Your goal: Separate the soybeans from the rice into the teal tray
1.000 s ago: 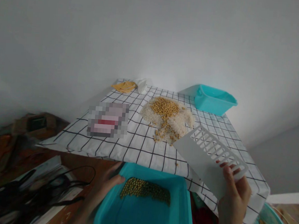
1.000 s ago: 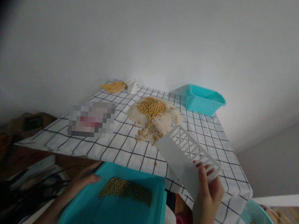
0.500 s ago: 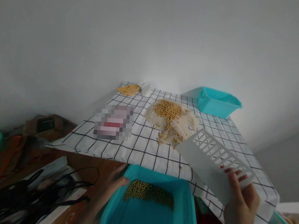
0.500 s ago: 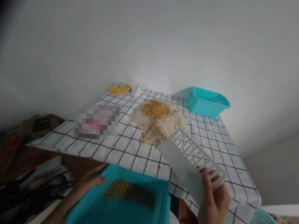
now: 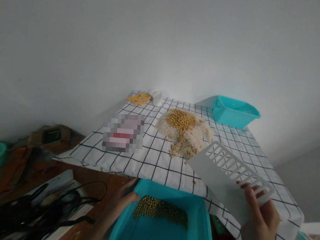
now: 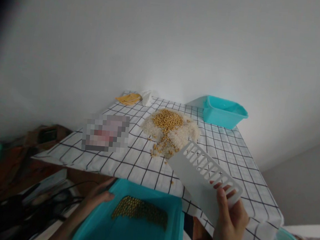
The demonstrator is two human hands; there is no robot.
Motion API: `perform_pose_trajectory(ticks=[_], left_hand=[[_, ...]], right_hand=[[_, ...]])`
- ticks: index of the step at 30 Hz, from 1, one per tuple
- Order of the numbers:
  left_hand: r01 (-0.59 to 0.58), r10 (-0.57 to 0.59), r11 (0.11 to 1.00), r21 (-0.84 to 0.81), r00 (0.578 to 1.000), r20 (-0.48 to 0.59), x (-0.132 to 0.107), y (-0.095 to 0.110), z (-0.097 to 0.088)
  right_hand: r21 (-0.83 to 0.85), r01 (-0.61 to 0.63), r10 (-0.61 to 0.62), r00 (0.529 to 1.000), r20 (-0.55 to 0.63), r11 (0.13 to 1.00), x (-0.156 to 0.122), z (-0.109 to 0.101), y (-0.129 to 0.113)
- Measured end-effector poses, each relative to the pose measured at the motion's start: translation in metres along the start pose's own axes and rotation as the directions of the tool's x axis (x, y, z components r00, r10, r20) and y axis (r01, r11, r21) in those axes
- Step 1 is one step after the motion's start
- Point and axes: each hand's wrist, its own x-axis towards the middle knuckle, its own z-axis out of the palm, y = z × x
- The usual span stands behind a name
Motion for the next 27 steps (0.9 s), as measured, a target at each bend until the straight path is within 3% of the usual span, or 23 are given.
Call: perform_pose_trajectory(ticks=[9, 13, 16, 20, 25, 27], left_hand=[[0.088, -0.088, 0.992, -0.090, 0.996, -0.004, 0.002, -0.011, 0.000], [0.056, -0.056, 0.995, -0.077, 0.998, 0.001, 0.001, -0.005, 0.002], [0.026, -0.026, 0.998, -0.050, 1.000, 0.005, -0.001, -0.001, 0.003], [0.069, -0.069, 0.998, -0.013, 0.998, -0.011, -0.002, 0.001, 0.002], [0.035, -0.035, 0.999, -0.003, 0.999, -0.033, 0.000, -0.001, 0.001], [0.044, -0.044, 0.999, -0.012, 0.998, -0.036, 0.000, -0.001, 0.001]], right_hand=[[0.037, -0.012, 0.011, 0.999, 0.048, 0.999, 0.002, -0.001, -0.001], [0.066, -0.008, 0.002, 0.996, 0.088, 0.998, 0.002, 0.002, -0.004], [0.074, -0.047, 0.039, 0.994, 0.107, 0.996, 0.002, 0.001, -0.003], [0.060, -0.136, 0.124, 0.979, 0.164, 0.989, 0.004, -0.002, 0.003], [0.139, -0.206, 0.195, 0.977, 0.090, 0.969, 0.009, 0.008, -0.002], [0.154, -0.163, 0.156, 0.986, 0.055, 0.975, 0.012, 0.018, -0.010]])
